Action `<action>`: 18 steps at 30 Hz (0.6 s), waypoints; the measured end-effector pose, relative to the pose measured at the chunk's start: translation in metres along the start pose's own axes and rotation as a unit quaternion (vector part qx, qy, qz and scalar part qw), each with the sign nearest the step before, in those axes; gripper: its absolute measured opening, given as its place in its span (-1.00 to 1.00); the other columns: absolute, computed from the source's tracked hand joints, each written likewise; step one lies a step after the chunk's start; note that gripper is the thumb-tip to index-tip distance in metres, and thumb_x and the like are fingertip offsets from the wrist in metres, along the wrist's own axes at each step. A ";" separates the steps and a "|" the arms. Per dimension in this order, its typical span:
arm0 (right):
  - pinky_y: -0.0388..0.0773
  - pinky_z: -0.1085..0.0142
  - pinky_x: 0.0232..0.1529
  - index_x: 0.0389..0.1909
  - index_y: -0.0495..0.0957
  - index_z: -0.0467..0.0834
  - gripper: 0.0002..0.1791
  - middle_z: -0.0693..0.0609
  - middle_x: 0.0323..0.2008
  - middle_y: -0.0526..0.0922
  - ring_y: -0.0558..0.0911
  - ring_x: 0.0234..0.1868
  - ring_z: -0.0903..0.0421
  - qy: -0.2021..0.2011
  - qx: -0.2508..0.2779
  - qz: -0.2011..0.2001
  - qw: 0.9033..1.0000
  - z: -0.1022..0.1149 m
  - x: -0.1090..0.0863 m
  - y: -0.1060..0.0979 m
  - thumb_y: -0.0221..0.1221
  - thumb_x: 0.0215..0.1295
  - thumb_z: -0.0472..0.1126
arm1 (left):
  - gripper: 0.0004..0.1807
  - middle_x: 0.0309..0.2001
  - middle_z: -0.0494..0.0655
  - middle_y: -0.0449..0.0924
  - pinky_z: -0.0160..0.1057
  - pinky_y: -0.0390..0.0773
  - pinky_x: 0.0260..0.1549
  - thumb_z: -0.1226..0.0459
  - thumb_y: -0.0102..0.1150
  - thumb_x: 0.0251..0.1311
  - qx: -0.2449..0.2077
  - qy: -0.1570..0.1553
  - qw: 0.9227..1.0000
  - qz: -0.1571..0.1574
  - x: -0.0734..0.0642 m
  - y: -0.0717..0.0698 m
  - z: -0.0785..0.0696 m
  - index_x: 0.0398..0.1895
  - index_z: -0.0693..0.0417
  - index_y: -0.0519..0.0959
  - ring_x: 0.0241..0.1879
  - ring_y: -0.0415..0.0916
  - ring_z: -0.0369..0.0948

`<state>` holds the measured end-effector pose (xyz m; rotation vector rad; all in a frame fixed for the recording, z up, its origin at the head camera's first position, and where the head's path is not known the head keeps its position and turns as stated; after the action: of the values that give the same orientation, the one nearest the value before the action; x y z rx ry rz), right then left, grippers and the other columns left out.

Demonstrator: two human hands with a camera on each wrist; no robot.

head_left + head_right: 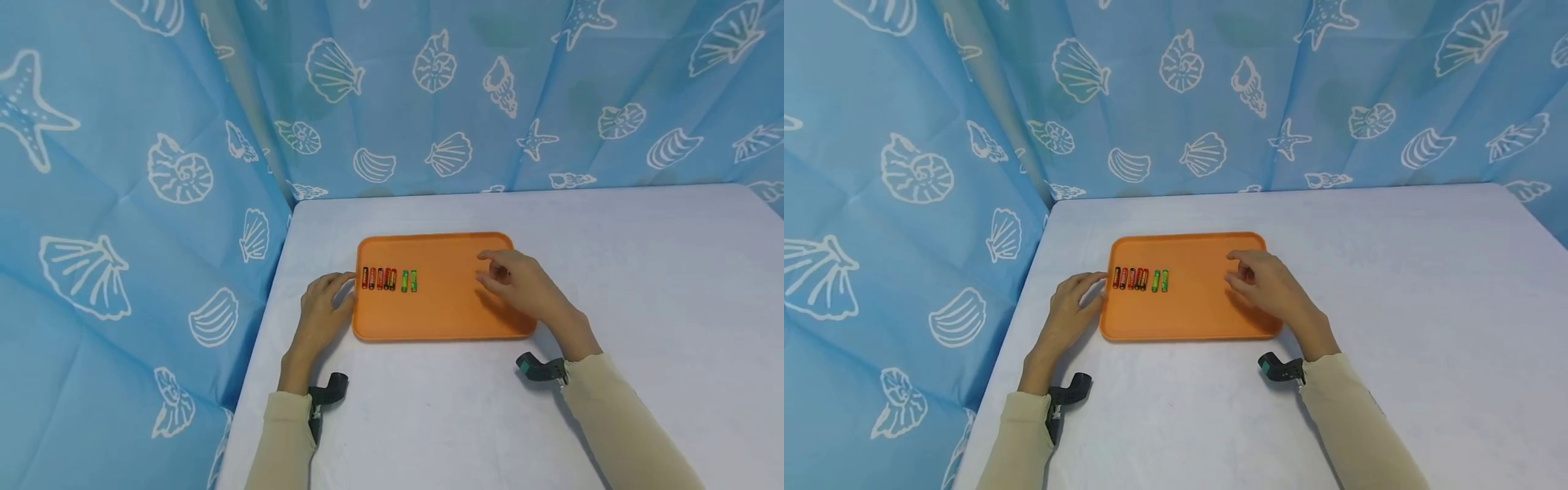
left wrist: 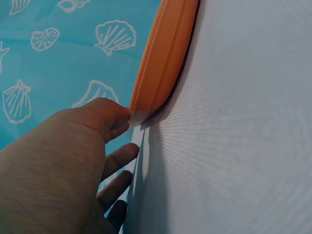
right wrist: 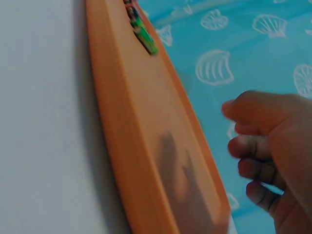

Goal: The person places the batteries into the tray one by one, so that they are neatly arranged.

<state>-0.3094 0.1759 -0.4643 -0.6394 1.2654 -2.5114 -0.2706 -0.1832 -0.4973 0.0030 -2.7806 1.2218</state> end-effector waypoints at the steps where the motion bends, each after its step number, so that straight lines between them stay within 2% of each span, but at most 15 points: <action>1: 0.51 0.18 -0.28 0.16 0.55 -0.27 -0.59 0.04 -0.38 0.52 0.47 -0.33 0.08 0.003 -0.002 -0.007 1.000 -0.003 -0.003 -0.004 0.27 0.37 -0.18 | -0.54 0.38 0.02 0.32 0.14 -0.10 0.44 0.12 0.03 0.45 0.001 0.000 1.000 0.001 0.000 0.000 0.000 0.38 -0.14 0.45 0.46 0.04 0.02; 4: 0.48 0.17 -0.30 0.18 0.53 -0.26 -0.58 0.02 -0.37 0.51 0.47 -0.32 0.07 0.017 -0.011 -0.028 0.999 -0.012 -0.012 -0.016 0.27 0.37 -0.19 | -0.54 0.39 0.00 0.30 0.14 -0.10 0.44 0.10 0.02 0.46 0.004 -0.003 1.000 0.005 -0.001 0.000 0.000 0.39 -0.17 0.44 0.46 0.03 0.00; 7: 0.46 0.16 -0.30 0.20 0.52 -0.27 -0.56 0.01 -0.36 0.52 0.47 -0.29 0.04 0.040 -0.017 -0.031 0.999 -0.024 -0.023 -0.023 0.27 0.37 -0.18 | -0.53 0.39 0.00 0.30 0.14 -0.09 0.44 0.09 0.01 0.46 0.008 -0.006 1.000 0.007 -0.001 0.000 0.000 0.39 -0.18 0.43 0.46 0.03 0.00; 11: 0.45 0.18 -0.29 0.22 0.50 -0.24 -0.55 0.03 -0.35 0.51 0.46 -0.25 0.04 0.072 -0.025 -0.017 0.997 -0.043 -0.034 -0.028 0.26 0.37 -0.16 | -0.53 0.39 0.01 0.30 0.15 -0.09 0.44 0.09 0.02 0.46 0.008 -0.010 1.000 0.007 -0.002 0.000 0.000 0.40 -0.18 0.43 0.46 0.03 0.01; 18: 0.41 0.18 -0.22 0.22 0.51 -0.16 -0.52 0.04 -0.34 0.49 0.44 -0.24 0.06 0.085 -0.009 0.014 0.996 -0.068 -0.046 -0.039 0.28 0.33 -0.08 | -0.53 0.39 -0.01 0.29 0.15 -0.07 0.43 0.07 0.01 0.46 0.000 -0.012 1.000 0.005 -0.002 0.001 -0.001 0.40 -0.20 0.43 0.47 0.03 -0.01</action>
<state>-0.3042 0.2649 -0.4803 -0.4155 1.3450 -2.5790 -0.2682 -0.1822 -0.4976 0.0036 -2.8044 1.2320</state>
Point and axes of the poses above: each hand's wrist, its own x-axis towards the middle knuckle, its own y-axis out of the palm, z = x × y, the point moved 2 cm from there along x, towards the middle knuckle
